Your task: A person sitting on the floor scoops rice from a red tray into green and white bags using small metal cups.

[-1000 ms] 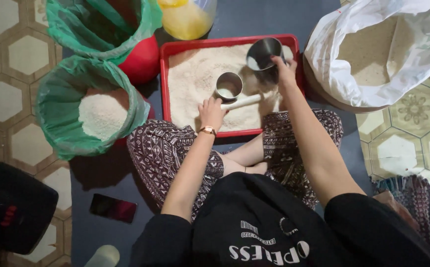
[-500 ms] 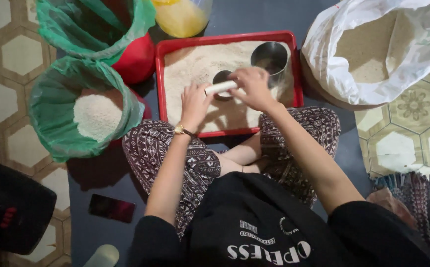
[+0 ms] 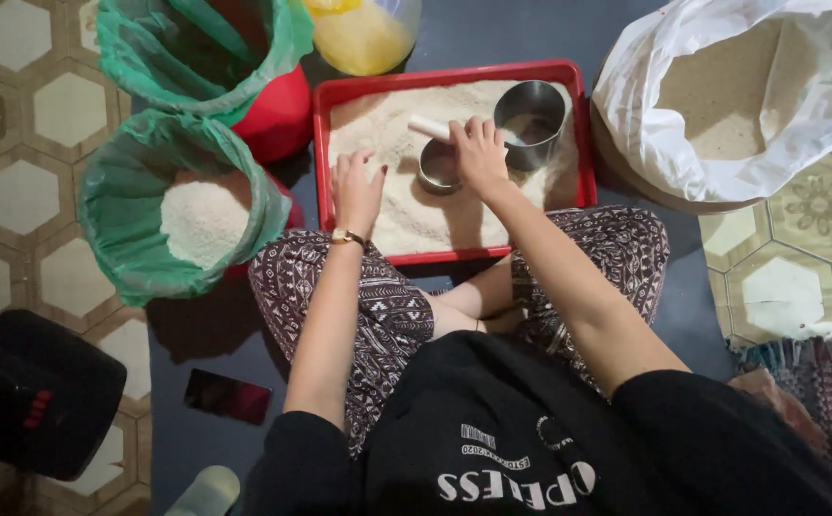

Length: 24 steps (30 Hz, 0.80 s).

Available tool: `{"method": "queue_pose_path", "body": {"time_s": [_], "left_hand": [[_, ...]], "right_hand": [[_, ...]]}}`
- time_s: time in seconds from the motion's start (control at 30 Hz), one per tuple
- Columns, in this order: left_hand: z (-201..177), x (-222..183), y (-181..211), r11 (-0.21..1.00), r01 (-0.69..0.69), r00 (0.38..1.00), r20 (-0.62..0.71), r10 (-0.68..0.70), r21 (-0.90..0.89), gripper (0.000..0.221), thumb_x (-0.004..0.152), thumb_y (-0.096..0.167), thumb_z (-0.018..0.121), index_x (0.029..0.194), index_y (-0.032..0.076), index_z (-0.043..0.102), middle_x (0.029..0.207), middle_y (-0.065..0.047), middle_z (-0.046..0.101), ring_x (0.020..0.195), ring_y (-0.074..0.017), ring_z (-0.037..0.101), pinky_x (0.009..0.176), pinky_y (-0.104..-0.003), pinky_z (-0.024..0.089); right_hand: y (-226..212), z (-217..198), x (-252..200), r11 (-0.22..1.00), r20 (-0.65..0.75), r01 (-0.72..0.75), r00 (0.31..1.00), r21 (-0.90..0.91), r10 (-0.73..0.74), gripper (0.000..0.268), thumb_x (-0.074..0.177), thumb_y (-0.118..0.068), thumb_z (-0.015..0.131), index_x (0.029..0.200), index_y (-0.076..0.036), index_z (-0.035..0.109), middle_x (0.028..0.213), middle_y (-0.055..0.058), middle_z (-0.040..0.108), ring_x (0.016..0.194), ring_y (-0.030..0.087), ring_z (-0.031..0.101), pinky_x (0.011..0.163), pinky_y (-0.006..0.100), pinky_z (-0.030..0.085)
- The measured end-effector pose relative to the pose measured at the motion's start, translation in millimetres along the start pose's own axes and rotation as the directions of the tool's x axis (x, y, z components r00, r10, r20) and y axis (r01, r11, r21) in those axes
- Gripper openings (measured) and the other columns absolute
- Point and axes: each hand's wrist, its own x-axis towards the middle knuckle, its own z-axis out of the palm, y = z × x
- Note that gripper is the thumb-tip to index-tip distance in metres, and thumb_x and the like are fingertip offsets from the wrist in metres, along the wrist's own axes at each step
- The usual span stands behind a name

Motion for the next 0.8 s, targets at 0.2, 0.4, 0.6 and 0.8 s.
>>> {"method": "queue_pose_path", "body": {"time_s": [0.2, 0.4, 0.6, 0.8], "left_hand": [[11, 4, 11, 0.996, -0.048, 0.993, 0.113, 0.04, 0.078, 0.031, 0.098, 0.034, 0.065, 0.127, 0.024, 0.063, 0.119, -0.006, 0.055, 0.118, -0.0314, 0.055, 0.099, -0.054, 0.047], [64, 3, 0, 0.951, -0.289, 0.921, 0.304, 0.244, 0.113, 0.048, 0.096, 0.032, 0.067, 0.142, 0.035, 0.056, 0.133, -0.004, 0.058, 0.133, -0.026, 0.053, 0.109, -0.051, 0.042], [68, 0, 4, 0.94, -0.333, 0.908, 0.293, 0.299, 0.073, 0.018, 0.096, 0.045, 0.068, 0.107, 0.031, 0.068, 0.119, -0.005, 0.067, 0.119, -0.0286, 0.064, 0.107, -0.045, 0.045], [74, -4, -2, 0.914, -0.397, 0.9, 0.231, 0.37, 0.084, 0.017, 0.093, 0.039, 0.072, 0.1, 0.024, 0.065, 0.113, -0.008, 0.067, 0.116, -0.0303, 0.065, 0.102, -0.042, 0.051]], "right_hand": [[-17, -23, -48, 0.988, -0.03, 0.15, 0.988, 0.026, -0.149, 0.027, 0.102, -0.035, 0.06, 0.128, -0.031, 0.054, 0.113, 0.003, 0.049, 0.104, 0.03, 0.049, 0.088, 0.042, 0.04], [-23, -51, -99, 0.975, -0.148, 0.222, 0.963, -0.025, -0.223, 0.029, 0.1, -0.032, 0.06, 0.129, -0.035, 0.06, 0.121, 0.003, 0.052, 0.113, 0.028, 0.051, 0.097, 0.043, 0.039], [-16, -33, -109, 0.99, -0.092, 0.069, 0.994, 0.126, -0.057, 0.061, 0.087, -0.032, 0.078, 0.142, -0.025, 0.052, 0.126, 0.006, 0.049, 0.118, 0.031, 0.048, 0.104, 0.047, 0.035], [-16, -30, -104, 0.915, -0.001, -0.097, 0.994, 0.391, 0.107, 0.081, 0.081, -0.025, 0.085, 0.15, -0.015, 0.044, 0.127, 0.014, 0.048, 0.118, 0.038, 0.046, 0.097, 0.052, 0.041]]}}
